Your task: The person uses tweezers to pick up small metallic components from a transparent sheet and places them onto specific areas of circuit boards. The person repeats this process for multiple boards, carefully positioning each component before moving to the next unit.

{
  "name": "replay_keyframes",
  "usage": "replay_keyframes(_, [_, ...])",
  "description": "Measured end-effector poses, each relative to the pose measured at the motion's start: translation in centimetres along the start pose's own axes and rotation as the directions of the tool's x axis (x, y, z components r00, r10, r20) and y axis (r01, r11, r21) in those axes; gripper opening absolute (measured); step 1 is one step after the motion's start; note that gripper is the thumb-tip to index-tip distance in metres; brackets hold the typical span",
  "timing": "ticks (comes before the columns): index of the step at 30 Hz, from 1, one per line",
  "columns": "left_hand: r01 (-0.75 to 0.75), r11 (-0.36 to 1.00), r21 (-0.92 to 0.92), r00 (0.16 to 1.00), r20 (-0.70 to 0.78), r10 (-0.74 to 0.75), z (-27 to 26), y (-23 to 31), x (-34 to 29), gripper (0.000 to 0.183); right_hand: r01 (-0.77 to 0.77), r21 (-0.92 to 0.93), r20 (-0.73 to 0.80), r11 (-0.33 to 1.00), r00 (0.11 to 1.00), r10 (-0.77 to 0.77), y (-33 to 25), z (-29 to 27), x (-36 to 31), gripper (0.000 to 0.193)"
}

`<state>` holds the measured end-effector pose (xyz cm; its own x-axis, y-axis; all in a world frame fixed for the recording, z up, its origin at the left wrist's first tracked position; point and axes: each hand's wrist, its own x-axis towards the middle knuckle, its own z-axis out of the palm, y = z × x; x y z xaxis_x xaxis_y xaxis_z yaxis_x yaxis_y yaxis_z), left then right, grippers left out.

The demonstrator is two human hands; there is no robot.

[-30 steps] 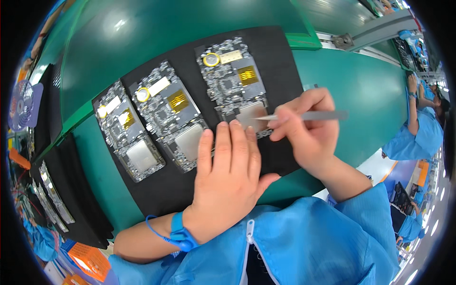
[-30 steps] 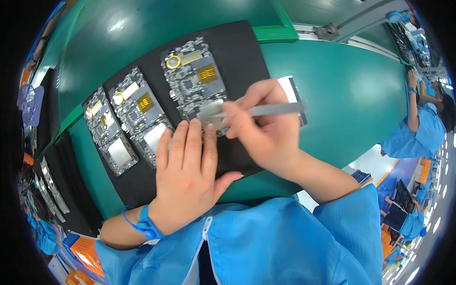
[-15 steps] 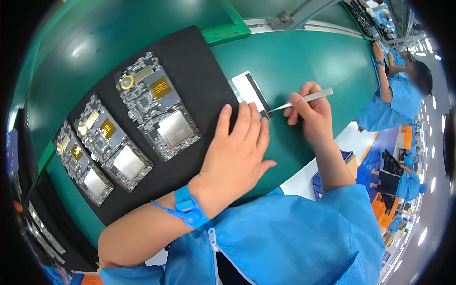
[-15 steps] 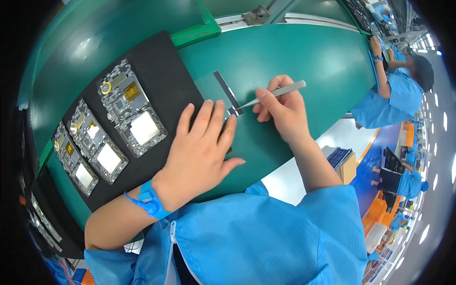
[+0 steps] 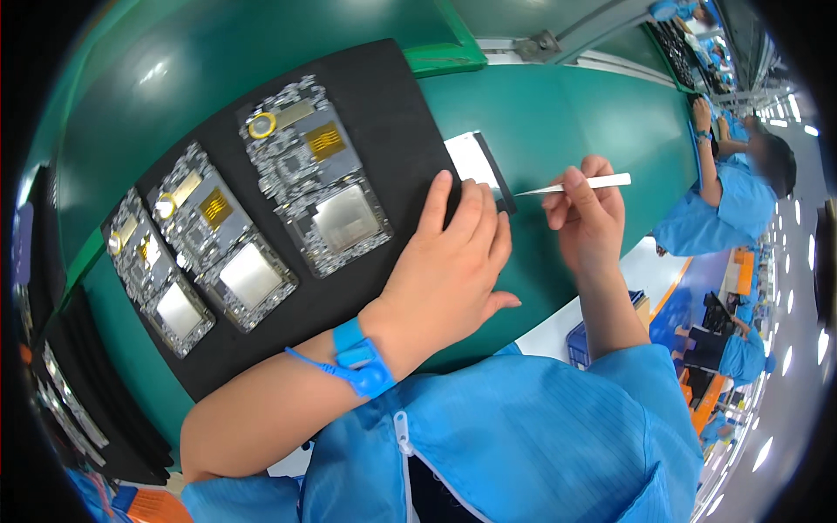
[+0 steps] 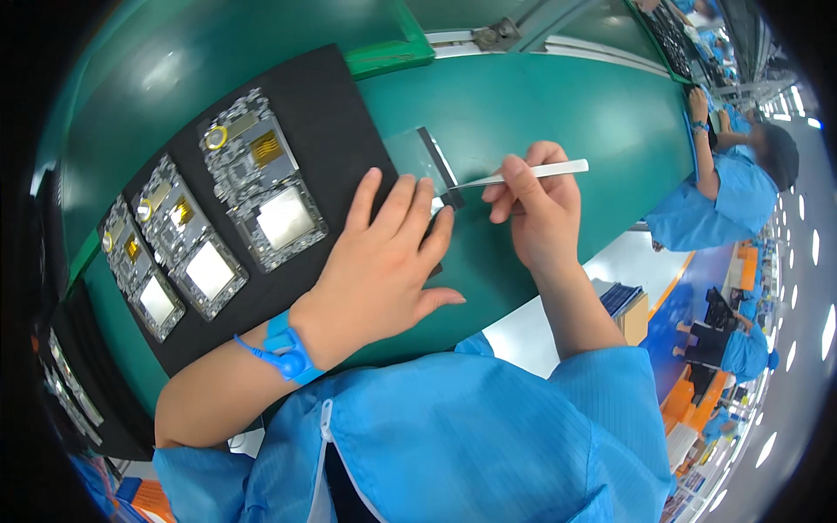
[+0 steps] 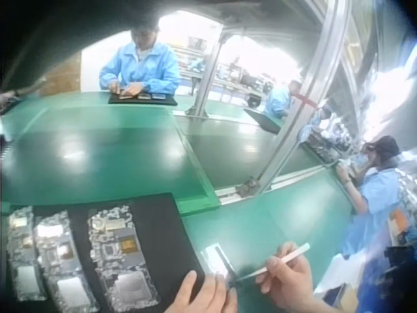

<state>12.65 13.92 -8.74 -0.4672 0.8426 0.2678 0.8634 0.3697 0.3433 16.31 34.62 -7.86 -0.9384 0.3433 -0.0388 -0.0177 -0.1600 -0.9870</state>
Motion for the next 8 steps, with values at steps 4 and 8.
replay_keyframes(4, [-0.014, 0.998, 0.068, 1.0, -0.008, 0.015, 0.5, -0.2, -0.3, 0.073, -0.027, -0.129, -0.055, 0.991, 0.998, 0.02, -0.5, 0.7, 0.1, 0.017])
replay_keyframes(8, [-0.014, 0.998, 0.059, 0.999, -0.029, 0.016, 0.7, -0.2, -0.4, 0.074, -0.12, -0.267, -0.004, 0.956, 0.992, 0.124, 0.2, -1.4, 0.5, 0.021])
